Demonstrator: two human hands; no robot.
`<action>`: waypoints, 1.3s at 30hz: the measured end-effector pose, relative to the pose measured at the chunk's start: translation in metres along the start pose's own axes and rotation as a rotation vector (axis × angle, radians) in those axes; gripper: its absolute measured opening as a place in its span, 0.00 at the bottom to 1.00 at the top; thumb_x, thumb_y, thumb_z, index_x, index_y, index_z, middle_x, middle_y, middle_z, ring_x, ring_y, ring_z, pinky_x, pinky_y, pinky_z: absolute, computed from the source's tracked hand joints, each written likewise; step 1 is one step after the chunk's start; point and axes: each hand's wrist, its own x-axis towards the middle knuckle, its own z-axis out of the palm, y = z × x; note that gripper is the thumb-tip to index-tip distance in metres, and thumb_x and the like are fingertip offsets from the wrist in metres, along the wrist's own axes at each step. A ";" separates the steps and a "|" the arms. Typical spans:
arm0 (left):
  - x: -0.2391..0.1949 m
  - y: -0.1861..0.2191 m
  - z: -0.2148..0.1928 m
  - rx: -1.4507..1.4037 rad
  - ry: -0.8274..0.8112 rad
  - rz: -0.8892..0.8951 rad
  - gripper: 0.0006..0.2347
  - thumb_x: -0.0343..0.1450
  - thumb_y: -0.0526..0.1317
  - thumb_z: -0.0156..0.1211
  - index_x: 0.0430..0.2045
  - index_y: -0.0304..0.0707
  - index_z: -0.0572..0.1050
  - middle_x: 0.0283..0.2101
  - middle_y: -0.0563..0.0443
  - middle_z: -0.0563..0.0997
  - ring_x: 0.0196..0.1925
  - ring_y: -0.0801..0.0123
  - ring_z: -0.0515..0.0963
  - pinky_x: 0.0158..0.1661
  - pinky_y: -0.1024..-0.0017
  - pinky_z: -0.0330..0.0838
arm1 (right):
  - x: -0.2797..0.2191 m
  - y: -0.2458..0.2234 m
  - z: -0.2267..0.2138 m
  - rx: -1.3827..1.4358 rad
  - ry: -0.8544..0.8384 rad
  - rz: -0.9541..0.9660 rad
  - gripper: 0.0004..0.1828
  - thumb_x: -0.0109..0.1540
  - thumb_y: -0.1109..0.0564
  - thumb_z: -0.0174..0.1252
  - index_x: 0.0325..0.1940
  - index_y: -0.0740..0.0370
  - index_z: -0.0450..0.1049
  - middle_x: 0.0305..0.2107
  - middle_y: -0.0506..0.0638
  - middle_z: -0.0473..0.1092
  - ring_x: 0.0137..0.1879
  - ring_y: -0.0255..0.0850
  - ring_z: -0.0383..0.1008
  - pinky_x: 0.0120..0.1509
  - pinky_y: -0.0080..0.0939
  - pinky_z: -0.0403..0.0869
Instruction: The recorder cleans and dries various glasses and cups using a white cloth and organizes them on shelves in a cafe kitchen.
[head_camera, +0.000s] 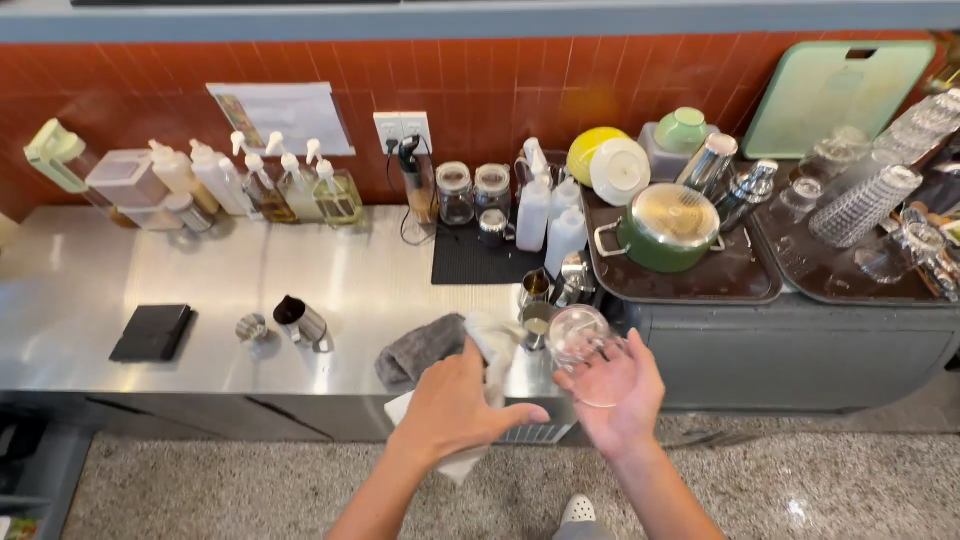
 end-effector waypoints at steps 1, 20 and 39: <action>0.013 0.010 -0.002 0.004 0.008 0.010 0.45 0.53 0.64 0.75 0.55 0.28 0.64 0.42 0.35 0.82 0.45 0.45 0.83 0.48 0.56 0.75 | 0.007 0.002 0.012 0.000 -0.011 -0.007 0.26 0.68 0.38 0.49 0.54 0.63 0.69 0.46 0.55 0.73 0.52 0.48 0.73 0.46 0.53 0.68; 0.251 0.119 -0.079 -0.439 0.594 0.432 0.22 0.66 0.49 0.71 0.47 0.31 0.76 0.43 0.46 0.85 0.46 0.66 0.85 0.47 0.68 0.78 | 0.223 -0.181 0.162 -0.919 -0.787 -0.447 0.22 0.62 0.60 0.66 0.58 0.68 0.69 0.47 0.50 0.74 0.52 0.36 0.75 0.57 0.38 0.75; 0.459 0.082 -0.168 0.373 0.536 0.219 0.23 0.65 0.53 0.61 0.50 0.38 0.75 0.44 0.35 0.82 0.48 0.44 0.82 0.49 0.54 0.74 | 0.394 -0.204 0.267 -1.514 -0.217 -0.851 0.39 0.51 0.44 0.74 0.55 0.73 0.68 0.42 0.58 0.75 0.47 0.42 0.78 0.52 0.40 0.78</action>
